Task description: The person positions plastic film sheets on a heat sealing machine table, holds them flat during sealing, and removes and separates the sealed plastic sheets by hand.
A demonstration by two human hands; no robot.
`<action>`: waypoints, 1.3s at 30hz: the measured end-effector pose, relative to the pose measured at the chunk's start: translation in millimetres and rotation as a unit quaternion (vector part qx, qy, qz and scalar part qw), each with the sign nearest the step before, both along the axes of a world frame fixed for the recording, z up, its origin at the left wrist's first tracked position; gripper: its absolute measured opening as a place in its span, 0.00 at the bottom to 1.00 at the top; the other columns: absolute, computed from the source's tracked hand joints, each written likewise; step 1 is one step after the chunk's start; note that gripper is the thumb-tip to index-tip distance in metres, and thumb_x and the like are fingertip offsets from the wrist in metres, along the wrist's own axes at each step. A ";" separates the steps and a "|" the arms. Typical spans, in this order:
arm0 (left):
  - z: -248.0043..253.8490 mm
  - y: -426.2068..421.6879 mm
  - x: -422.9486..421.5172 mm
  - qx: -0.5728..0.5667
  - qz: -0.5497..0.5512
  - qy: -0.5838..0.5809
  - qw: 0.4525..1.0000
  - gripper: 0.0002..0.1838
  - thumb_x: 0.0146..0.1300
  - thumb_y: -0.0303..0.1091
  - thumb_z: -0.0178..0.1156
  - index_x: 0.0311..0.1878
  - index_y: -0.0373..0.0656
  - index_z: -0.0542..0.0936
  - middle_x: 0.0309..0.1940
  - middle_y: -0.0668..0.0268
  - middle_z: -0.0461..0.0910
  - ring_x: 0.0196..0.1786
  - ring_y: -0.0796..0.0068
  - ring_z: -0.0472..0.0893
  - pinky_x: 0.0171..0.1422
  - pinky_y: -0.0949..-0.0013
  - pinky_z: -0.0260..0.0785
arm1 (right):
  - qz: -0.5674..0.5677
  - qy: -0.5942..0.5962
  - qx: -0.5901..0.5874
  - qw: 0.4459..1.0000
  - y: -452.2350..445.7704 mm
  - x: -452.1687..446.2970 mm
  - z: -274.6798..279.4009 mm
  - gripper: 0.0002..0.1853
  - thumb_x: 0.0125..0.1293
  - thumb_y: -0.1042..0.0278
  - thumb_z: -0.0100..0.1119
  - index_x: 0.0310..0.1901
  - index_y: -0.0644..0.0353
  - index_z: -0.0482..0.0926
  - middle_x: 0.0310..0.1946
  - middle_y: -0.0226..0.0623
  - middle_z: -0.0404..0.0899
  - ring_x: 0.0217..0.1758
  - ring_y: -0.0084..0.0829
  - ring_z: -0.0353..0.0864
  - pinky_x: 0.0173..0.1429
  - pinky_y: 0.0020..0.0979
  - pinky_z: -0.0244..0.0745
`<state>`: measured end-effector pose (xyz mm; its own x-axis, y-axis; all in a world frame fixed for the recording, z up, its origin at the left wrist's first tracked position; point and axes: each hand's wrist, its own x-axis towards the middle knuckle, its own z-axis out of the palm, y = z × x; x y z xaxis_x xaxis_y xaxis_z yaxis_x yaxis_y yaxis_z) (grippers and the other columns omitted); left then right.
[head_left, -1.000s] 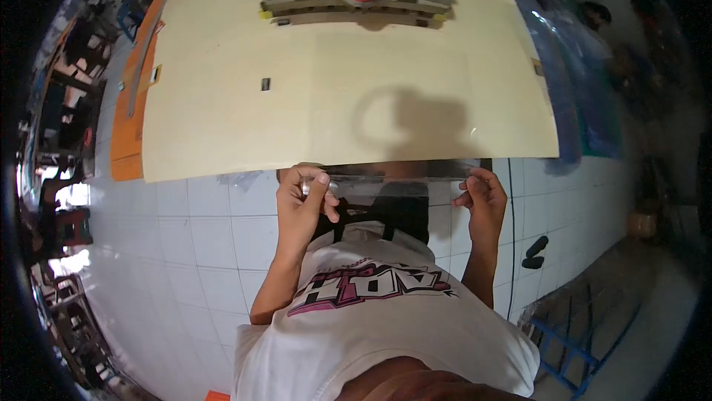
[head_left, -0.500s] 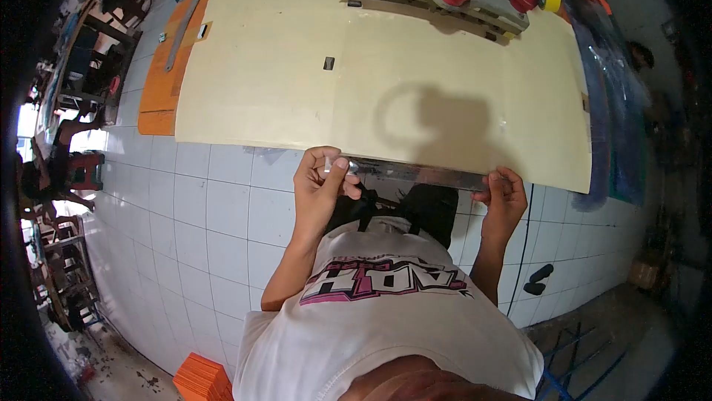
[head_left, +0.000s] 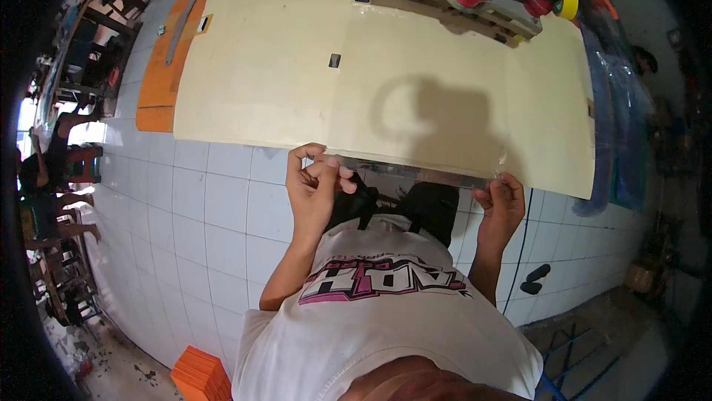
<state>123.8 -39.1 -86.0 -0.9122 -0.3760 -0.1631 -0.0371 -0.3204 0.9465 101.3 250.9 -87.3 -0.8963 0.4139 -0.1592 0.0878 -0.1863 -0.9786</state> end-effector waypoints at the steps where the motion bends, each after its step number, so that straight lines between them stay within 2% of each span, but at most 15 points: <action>1: 0.0 0.3 -0.2 0.001 0.001 -0.001 1.000 0.13 0.71 0.26 0.55 0.53 0.39 0.64 0.28 0.57 0.83 0.25 0.74 0.83 0.32 0.72 0.77 | -0.002 0.002 0.002 1.000 -0.5 -0.3 -0.2 0.14 0.66 0.77 0.62 0.52 0.64 0.75 0.35 0.36 0.78 0.31 0.29 0.83 0.38 0.34 0.87; 3: 0.9 0.4 -1.6 0.001 0.008 -0.009 1.000 0.13 0.71 0.28 0.57 0.52 0.40 0.65 0.27 0.56 0.84 0.23 0.70 0.81 0.31 0.70 0.75 | 0.000 0.002 0.005 1.000 -3.5 -0.9 2.9 0.14 0.66 0.77 0.62 0.52 0.64 0.75 0.35 0.36 0.78 0.30 0.29 0.84 0.37 0.33 0.87; 6: 0.4 -1.6 -1.4 -0.009 -0.005 -0.012 1.000 0.14 0.71 0.28 0.56 0.53 0.38 0.64 0.28 0.57 0.83 0.26 0.74 0.82 0.32 0.73 0.77 | -0.001 0.006 0.004 1.000 -4.0 -1.2 2.7 0.14 0.66 0.77 0.62 0.52 0.64 0.75 0.35 0.36 0.78 0.30 0.29 0.84 0.37 0.33 0.87; 17: -2.2 -3.2 -2.8 -0.007 0.003 0.004 1.000 0.16 0.71 0.28 0.57 0.56 0.37 0.64 0.29 0.58 0.83 0.26 0.73 0.82 0.33 0.73 0.77 | -0.013 0.004 0.008 1.000 -5.0 1.5 1.6 0.12 0.67 0.75 0.61 0.51 0.64 0.75 0.35 0.37 0.78 0.28 0.29 0.83 0.36 0.33 0.86; 25: -4.7 -1.5 -4.6 -0.009 0.019 0.007 1.000 0.17 0.70 0.29 0.58 0.56 0.39 0.65 0.28 0.58 0.84 0.24 0.70 0.82 0.30 0.70 0.75 | -0.015 0.019 0.018 1.000 -7.2 1.4 0.3 0.13 0.67 0.74 0.62 0.51 0.64 0.75 0.34 0.35 0.77 0.30 0.28 0.83 0.38 0.31 0.86; 39: -2.1 -0.3 -3.3 -0.037 0.023 0.000 0.999 0.14 0.71 0.30 0.57 0.55 0.39 0.68 0.25 0.62 0.82 0.24 0.74 0.81 0.30 0.71 0.76 | -0.007 0.013 0.018 1.000 -3.8 2.1 4.5 0.14 0.66 0.75 0.63 0.51 0.64 0.75 0.35 0.35 0.78 0.33 0.27 0.82 0.39 0.32 0.87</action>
